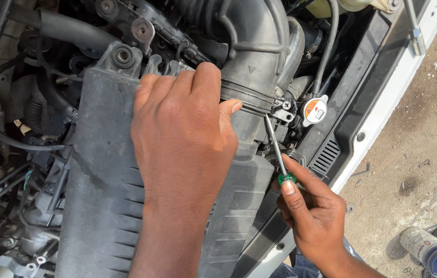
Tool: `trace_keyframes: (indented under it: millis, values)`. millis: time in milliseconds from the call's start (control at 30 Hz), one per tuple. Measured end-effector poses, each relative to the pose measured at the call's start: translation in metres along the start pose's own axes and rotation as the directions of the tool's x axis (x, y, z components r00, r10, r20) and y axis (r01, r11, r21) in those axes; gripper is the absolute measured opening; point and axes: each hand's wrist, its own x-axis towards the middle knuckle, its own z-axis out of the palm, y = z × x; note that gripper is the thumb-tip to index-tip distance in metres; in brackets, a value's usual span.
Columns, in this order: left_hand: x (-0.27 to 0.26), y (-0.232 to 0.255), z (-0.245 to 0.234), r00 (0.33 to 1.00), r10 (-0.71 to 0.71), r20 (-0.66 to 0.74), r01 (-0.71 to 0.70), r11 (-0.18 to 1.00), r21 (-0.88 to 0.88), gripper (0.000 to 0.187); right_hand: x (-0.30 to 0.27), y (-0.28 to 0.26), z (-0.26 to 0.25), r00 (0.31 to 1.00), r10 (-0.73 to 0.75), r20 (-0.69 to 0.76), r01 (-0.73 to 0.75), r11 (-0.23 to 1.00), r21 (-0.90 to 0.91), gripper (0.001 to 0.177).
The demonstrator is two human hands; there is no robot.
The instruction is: The person uses a T-handle socket wrench to loosen and remove bolts from the air intake assembly of a car engine, then uses a screwdriver to loosen a hose clamp and detach the intake pipe.
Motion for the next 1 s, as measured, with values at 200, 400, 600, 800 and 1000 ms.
trace_keyframes:
  millis: [200,400,600,800,1000]
  values:
    - [0.0,0.001,-0.001,1.0,-0.013,-0.003,0.013,1.0,0.022,0.035,0.006,-0.009,-0.003,0.994,-0.103,-0.042,0.098,0.988,-0.12,0.042]
    - [-0.004,0.0,0.002,0.999,0.003,-0.045,0.0,0.998,0.055,0.034,0.004,-0.029,-0.007,0.93,-0.346,0.124,0.365,0.833,-0.416,0.037]
    - [-0.003,-0.002,0.006,0.998,-0.002,-0.058,0.006,0.998,0.06,0.033,0.002,-0.055,0.003,0.938,-0.337,0.085,0.327,0.772,-0.545,0.035]
    - [-0.003,-0.002,0.009,0.997,-0.033,-0.076,0.034,0.999,0.013,0.029,0.003,-0.141,0.009,0.959,-0.163,0.233,0.239,0.016,-0.971,0.038]
    - [0.0,-0.004,0.014,0.993,-0.013,-0.115,0.015,1.0,0.016,0.029,0.042,-0.205,0.015,0.919,0.031,0.393,0.387,-0.264,-0.884,0.033]
